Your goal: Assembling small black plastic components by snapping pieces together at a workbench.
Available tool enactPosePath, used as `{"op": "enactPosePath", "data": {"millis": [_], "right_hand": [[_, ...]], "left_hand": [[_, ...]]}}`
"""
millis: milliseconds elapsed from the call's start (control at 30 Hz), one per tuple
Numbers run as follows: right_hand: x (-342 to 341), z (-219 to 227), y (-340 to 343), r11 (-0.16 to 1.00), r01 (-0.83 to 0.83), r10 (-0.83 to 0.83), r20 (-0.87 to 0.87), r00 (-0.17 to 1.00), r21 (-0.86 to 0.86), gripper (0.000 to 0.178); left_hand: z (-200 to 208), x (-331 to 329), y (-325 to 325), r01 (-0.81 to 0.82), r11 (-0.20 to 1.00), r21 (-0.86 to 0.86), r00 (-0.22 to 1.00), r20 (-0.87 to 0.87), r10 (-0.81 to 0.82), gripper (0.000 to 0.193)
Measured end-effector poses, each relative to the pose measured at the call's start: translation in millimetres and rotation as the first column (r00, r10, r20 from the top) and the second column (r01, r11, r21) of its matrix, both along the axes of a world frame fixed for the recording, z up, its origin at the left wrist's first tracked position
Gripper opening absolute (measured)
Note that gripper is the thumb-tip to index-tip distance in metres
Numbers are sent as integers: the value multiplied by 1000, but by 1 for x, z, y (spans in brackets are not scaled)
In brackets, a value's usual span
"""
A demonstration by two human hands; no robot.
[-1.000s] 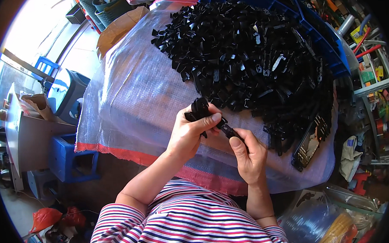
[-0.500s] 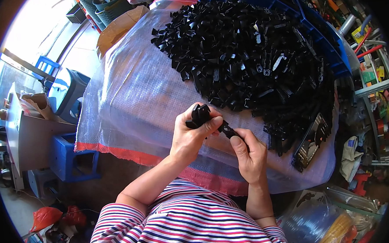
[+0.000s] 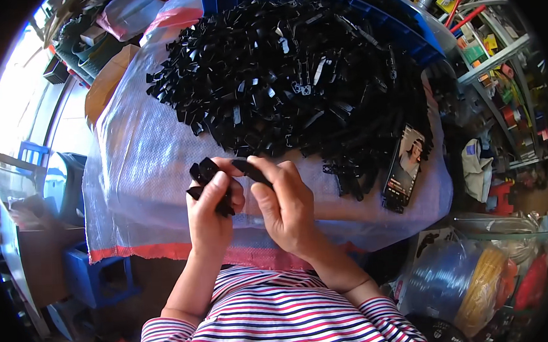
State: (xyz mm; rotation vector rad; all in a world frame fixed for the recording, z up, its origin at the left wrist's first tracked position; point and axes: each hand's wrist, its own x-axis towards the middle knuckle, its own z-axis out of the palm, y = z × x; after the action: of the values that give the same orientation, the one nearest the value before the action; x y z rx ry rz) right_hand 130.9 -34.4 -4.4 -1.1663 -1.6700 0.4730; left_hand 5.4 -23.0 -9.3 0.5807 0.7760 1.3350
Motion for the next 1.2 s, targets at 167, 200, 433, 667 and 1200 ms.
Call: {"op": "enactPosePath", "data": {"millis": [167,200,433,667,1200], "right_hand": [[-16,-6,-11,998,47,-59,284,957,52,51],[-17,-8,-11,997,51,-64,285,956,54,51],[-7,-9,-12,998,-63,61,136,989,11,65],[14,-2,-26,965,-77,7,-265,964,-252,56],[274,91,201,930,208,-345,-531,774,-302,34]], "left_hand": [[1,14,-10,117,985,-127,980,178,-94,39],[5,17,-10,89,988,-124,983,168,-68,40],[22,22,-21,143,990,-18,972,191,-137,47],[12,33,-15,357,934,27,910,-235,-341,72],[-14,14,17,336,737,586,489,-777,396,16]]}}
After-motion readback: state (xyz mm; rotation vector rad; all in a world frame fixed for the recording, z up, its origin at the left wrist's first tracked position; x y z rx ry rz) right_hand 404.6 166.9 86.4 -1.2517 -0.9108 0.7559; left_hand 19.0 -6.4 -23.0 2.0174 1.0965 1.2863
